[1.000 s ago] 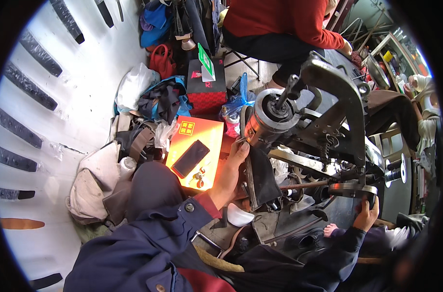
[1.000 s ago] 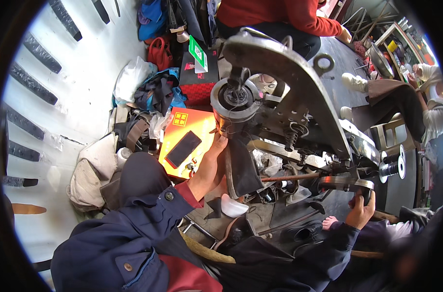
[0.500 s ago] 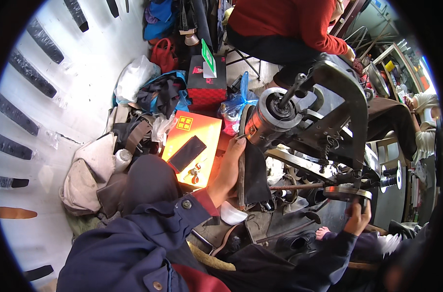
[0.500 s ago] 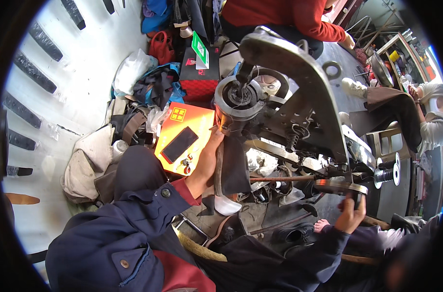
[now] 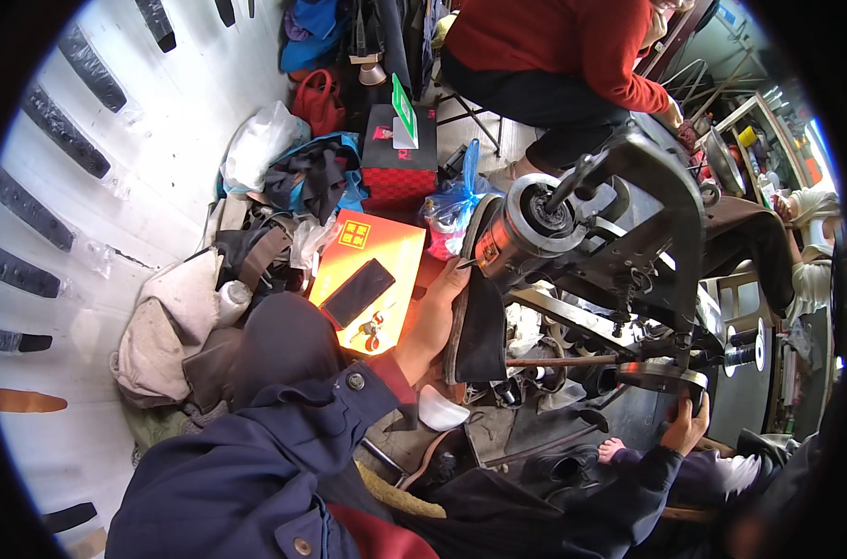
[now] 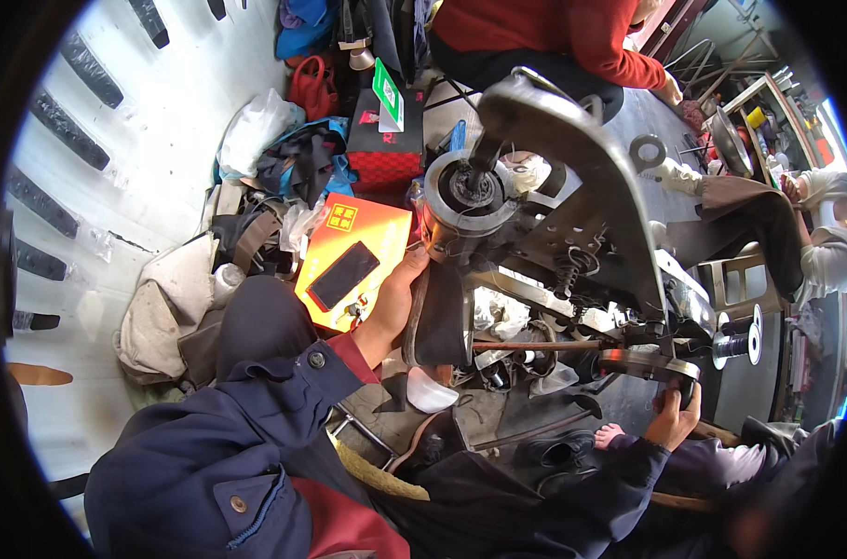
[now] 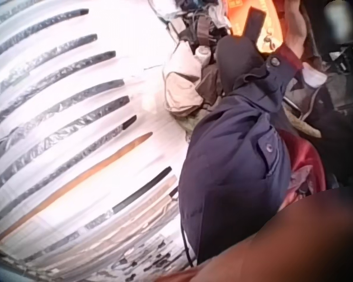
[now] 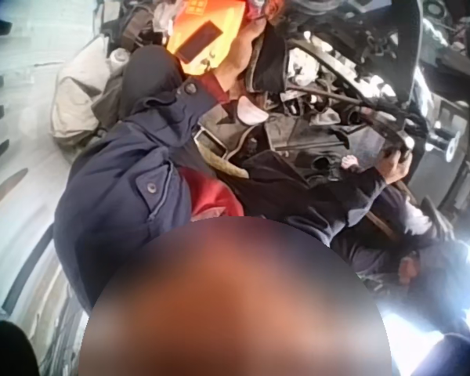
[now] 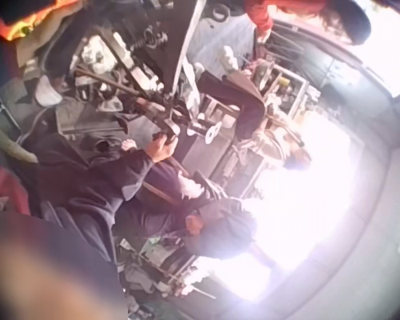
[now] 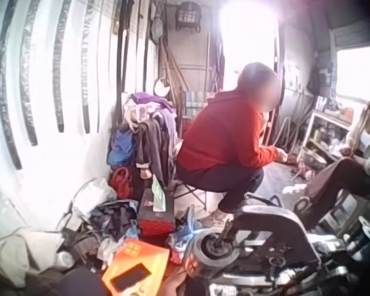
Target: The person repairs a black shoe by hand, using a metal file to smooth the sole edge and a sewing machine to stitch the upper. They then use scissors to trim excess material and continue filing the sole edge.
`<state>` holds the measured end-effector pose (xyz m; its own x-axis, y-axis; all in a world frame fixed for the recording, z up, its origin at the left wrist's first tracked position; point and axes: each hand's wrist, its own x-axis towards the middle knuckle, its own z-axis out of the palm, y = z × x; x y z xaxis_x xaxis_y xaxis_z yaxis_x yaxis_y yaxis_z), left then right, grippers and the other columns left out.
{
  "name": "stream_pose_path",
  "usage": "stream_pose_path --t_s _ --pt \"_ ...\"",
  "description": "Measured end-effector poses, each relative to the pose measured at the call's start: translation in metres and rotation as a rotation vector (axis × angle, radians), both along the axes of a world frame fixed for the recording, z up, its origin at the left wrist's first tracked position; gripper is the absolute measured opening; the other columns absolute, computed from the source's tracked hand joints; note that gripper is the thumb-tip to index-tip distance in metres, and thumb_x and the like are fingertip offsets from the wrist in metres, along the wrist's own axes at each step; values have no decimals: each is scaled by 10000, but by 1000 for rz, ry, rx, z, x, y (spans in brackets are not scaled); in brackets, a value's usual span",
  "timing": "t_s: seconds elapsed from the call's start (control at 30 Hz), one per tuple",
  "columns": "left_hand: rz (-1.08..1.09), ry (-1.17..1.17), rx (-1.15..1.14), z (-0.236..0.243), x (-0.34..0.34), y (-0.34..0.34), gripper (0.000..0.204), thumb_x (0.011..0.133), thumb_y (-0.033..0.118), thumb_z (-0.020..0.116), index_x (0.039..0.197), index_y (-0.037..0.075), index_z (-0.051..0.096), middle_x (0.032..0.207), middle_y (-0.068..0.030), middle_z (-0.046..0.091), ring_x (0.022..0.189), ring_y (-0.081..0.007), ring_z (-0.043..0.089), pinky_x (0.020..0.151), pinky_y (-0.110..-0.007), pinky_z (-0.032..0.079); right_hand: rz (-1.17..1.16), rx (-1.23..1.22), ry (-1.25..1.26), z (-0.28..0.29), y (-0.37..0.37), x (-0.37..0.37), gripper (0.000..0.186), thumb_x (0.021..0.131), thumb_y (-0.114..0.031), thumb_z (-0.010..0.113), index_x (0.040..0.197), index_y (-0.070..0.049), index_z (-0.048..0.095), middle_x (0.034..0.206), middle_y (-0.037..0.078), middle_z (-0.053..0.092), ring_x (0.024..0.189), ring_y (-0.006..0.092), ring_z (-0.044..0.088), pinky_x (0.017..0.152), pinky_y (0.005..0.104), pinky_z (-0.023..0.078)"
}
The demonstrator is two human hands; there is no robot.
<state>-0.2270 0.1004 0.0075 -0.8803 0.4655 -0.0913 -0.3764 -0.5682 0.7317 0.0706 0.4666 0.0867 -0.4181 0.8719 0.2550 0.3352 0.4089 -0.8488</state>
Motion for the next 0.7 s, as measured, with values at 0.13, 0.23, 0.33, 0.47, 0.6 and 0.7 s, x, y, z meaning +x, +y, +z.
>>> stream_pose_path --t_s 0.13,0.23,0.33,0.47,0.6,0.7 --pt "-40 1 36 0 -8 1 311 1131 312 520 1217 57 677 1072 -27 729 928 -111 687 848 -269 544 -23 -393 19 -61 1 -3 118 984 -163 696 1026 -63 648 736 1 604 556 106 522 520 265 437" --pt "-65 -112 118 3 -5 4 314 1132 315 508 1206 59 675 1083 -38 735 935 -122 699 831 -282 557 209 -437 -415 -71 -44 -29 194 981 -201 738 952 -30 650 709 25 630 569 117 560 536 296 467" --pt "-79 -99 113 7 -3 1 327 1131 324 498 1208 59 673 1066 -53 744 905 -140 714 804 -297 575 385 -306 -169 -31 -59 -32 233 996 -209 731 912 -10 642 701 29 630 579 115 575 550 281 454" --pt "-134 -163 93 8 -8 -3 328 1128 322 493 1209 60 673 1035 -65 753 866 -154 727 791 -308 586 55 11 -11 0 3 4 132 1030 -181 613 1003 -55 641 681 -9 570 557 80 516 514 247 410" --pt "-137 -156 83 5 -12 -2 341 1130 324 478 1214 58 675 1022 -70 754 863 -161 731 789 -310 589 -1 -424 -52 -70 0 -4 149 1030 -203 684 1012 -61 646 714 2 586 570 101 541 492 269 423" --pt "-166 -162 114 2 -14 -2 360 1133 324 456 1225 54 675 1025 -73 755 866 -164 732 789 -310 588 274 -403 -328 -75 -43 -26 188 1019 -213 724 984 -34 680 728 23 638 582 115 578 524 273 461"
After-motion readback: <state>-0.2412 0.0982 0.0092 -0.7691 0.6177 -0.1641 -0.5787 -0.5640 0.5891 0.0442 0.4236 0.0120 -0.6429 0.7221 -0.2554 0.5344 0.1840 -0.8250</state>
